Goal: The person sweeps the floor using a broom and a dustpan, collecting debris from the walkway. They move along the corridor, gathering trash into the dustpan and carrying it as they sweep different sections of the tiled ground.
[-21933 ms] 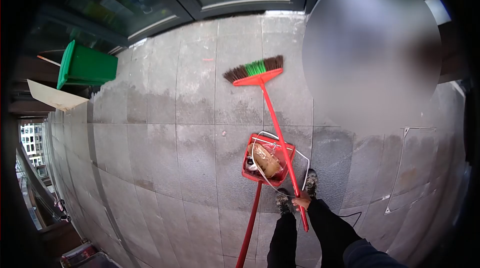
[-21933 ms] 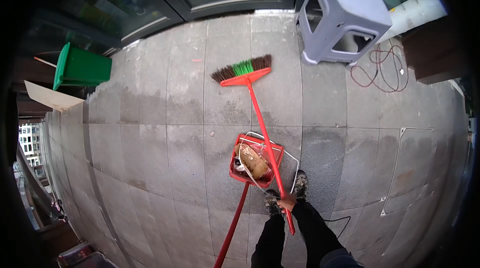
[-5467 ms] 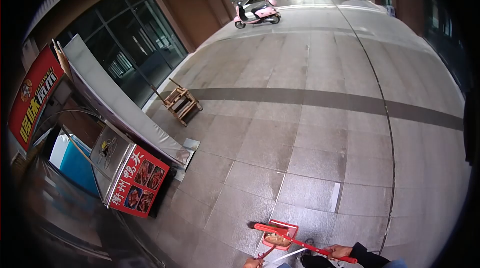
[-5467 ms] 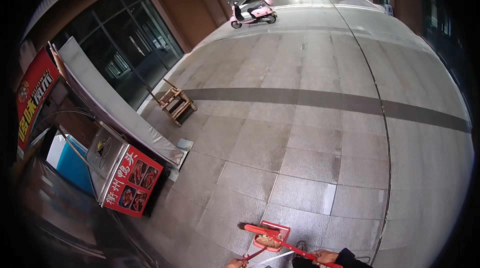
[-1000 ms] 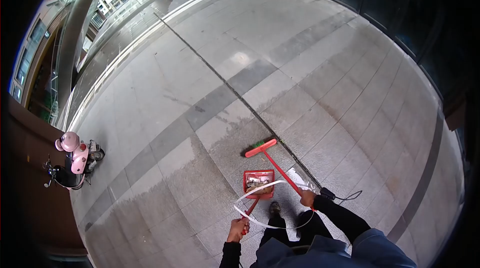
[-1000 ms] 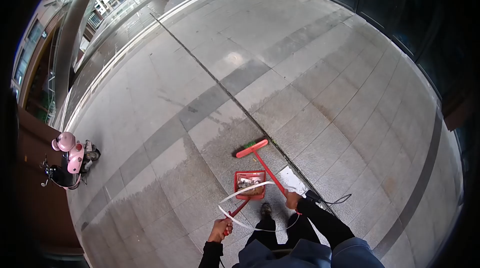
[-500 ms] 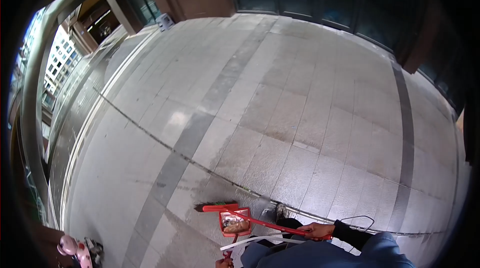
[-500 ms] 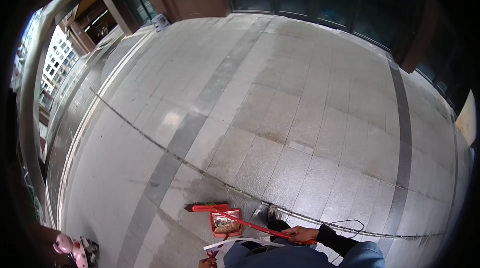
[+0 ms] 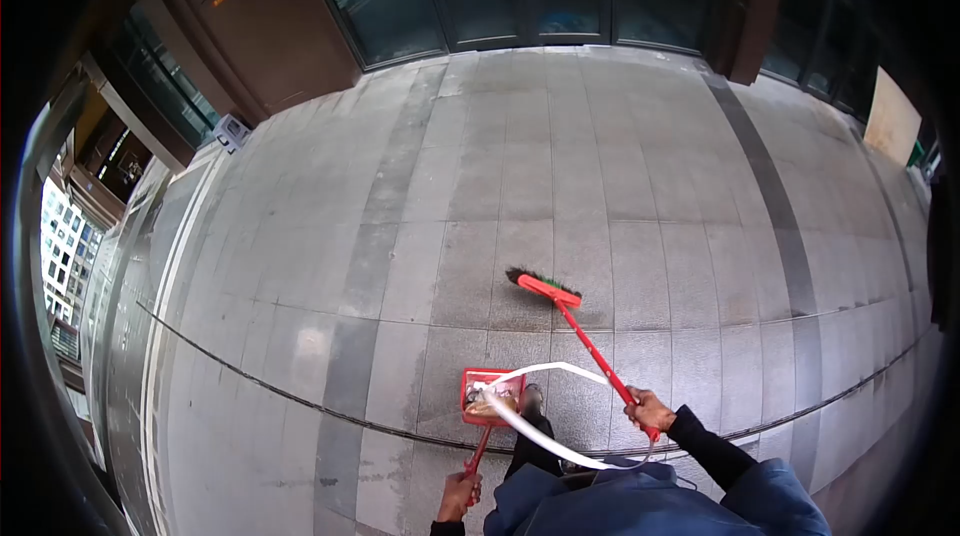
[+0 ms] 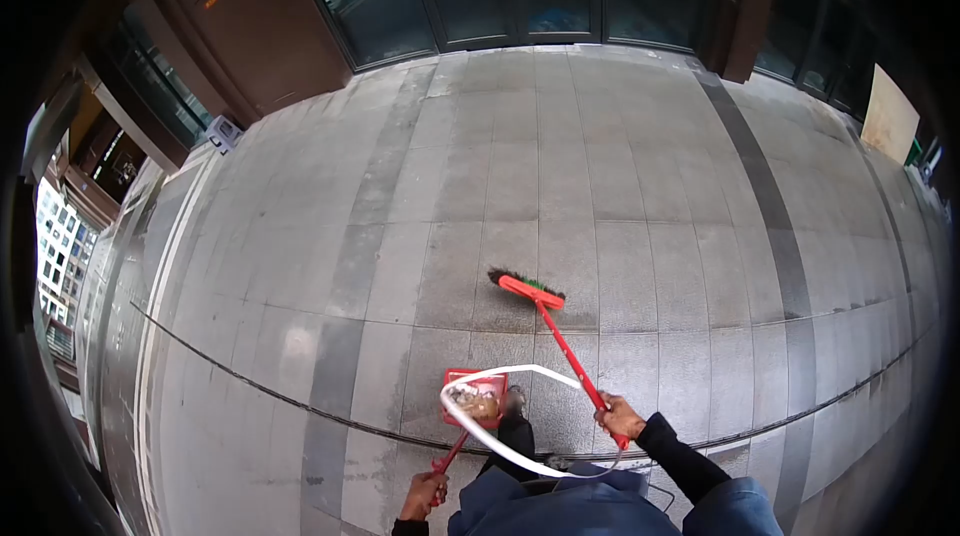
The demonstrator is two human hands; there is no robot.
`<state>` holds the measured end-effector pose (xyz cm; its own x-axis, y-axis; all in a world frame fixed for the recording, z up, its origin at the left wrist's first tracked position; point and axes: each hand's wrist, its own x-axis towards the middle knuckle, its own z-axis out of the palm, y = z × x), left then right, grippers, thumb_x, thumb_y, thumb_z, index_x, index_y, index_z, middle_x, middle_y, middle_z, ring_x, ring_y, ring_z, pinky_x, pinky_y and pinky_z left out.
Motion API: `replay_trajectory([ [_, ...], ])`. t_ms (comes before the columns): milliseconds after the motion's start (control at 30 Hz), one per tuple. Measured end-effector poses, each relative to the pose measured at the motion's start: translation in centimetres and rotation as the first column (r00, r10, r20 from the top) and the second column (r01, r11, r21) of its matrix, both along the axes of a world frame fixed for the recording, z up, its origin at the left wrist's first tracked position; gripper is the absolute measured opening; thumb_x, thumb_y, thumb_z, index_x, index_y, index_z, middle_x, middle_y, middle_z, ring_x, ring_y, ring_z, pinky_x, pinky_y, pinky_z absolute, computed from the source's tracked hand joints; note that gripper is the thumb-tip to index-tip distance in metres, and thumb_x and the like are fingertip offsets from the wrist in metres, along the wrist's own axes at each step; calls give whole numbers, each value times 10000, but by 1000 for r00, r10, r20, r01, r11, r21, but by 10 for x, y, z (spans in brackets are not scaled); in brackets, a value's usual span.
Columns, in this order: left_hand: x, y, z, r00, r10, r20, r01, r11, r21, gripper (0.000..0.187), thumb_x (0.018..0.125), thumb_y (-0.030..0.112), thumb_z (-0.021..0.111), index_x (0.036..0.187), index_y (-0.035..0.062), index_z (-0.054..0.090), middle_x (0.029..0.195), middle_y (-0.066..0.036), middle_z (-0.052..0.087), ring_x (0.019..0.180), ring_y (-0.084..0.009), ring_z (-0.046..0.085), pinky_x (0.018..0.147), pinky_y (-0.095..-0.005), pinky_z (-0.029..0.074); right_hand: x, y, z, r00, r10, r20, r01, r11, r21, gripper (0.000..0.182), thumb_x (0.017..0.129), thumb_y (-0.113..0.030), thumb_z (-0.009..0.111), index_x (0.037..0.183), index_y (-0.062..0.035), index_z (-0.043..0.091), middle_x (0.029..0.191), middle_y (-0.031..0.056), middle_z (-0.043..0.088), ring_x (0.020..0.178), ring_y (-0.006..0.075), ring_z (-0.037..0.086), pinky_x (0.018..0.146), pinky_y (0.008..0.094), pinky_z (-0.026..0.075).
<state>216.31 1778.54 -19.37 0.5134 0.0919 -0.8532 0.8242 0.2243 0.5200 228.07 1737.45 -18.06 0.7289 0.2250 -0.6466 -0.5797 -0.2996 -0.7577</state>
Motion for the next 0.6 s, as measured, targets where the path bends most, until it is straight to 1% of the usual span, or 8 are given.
replay_trajectory([
  [100, 88, 13, -38, 992, -121, 43, 121, 992, -16, 131, 738, 53, 533, 627, 25, 470, 491, -17, 433, 353, -89, 390, 313, -234, 311, 66, 5, -1, 999, -4, 33, 7, 997, -81, 572, 760, -30, 455, 1301, -9, 271, 602, 28, 475, 444, 97, 450, 393, 242, 394],
  [200, 172, 15, -37, 975, -215, 51, 218, 974, -56, 140, 740, 55, 532, 617, 34, 470, 481, -12, 428, 350, -88, 387, 313, -234, 304, 124, 22, -13, 995, 31, 97, -7, 970, -243, 511, 747, -53, 476, 1234, 31, 346, 621, 66, 506, 465, 118, 498, 406, 266, 419],
  [233, 201, 14, -35, 968, -249, 42, 251, 964, -85, 149, 743, 55, 530, 608, 38, 469, 476, -11, 427, 348, -88, 385, 311, -235, 299, 143, 33, -20, 986, 45, 160, -1, 965, -263, 458, 720, -51, 497, 1157, 43, 397, 636, 124, 538, 464, 192, 536, 415, 310, 436],
  [367, 298, 10, -46, 941, -334, -60, 330, 941, -72, 159, 756, 50, 538, 616, 54, 464, 462, -4, 416, 340, -92, 379, 294, -247, 281, 180, 60, -97, 822, 402, 404, -101, 801, -590, 472, 693, -83, 519, 1144, 7, 413, 733, 203, 559, 574, 287, 572, 516, 376, 468],
  [400, 317, 6, -45, 936, -345, -70, 340, 938, -72, 159, 756, 50, 538, 616, 54, 464, 462, -4, 416, 340, -92, 379, 294, -247, 281, 175, 64, -99, 914, 306, 265, -141, 855, -500, 403, 688, -111, 522, 1069, -2, 448, 726, 206, 555, 589, 342, 557, 554, 394, 460],
  [433, 335, 0, -43, 925, -377, -47, 375, 926, -43, 164, 771, 71, 534, 622, 55, 466, 458, -5, 412, 336, -92, 377, 292, -248, 278, 167, 60, -129, 787, 441, 432, -174, 830, -530, 465, 697, -113, 532, 1138, -14, 420, 665, 158, 534, 540, 279, 545, 512, 366, 448],
  [500, 360, -9, -48, 906, -422, -38, 421, 907, -19, 171, 785, 92, 530, 629, 56, 469, 455, -5, 409, 332, -92, 375, 289, -249, 274, 183, 60, -43, 937, 301, -175, -326, 935, -141, 526, 734, -81, 512, 1237, -51, 365, 637, 75, 495, 495, 161, 501, 456, 288, 422],
  [600, 394, -20, -55, 910, -415, -5, 415, 909, -50, 308, 861, 246, 464, 615, 60, 466, 441, -14, 411, 325, -103, 388, 284, -251, 262, 174, -6, 6, 926, 36, -375, 73, 960, 271, 537, 786, -40, 497, 1289, -45, 309, 655, 3, 474, 496, 45, 438, 424, 187, 377],
])
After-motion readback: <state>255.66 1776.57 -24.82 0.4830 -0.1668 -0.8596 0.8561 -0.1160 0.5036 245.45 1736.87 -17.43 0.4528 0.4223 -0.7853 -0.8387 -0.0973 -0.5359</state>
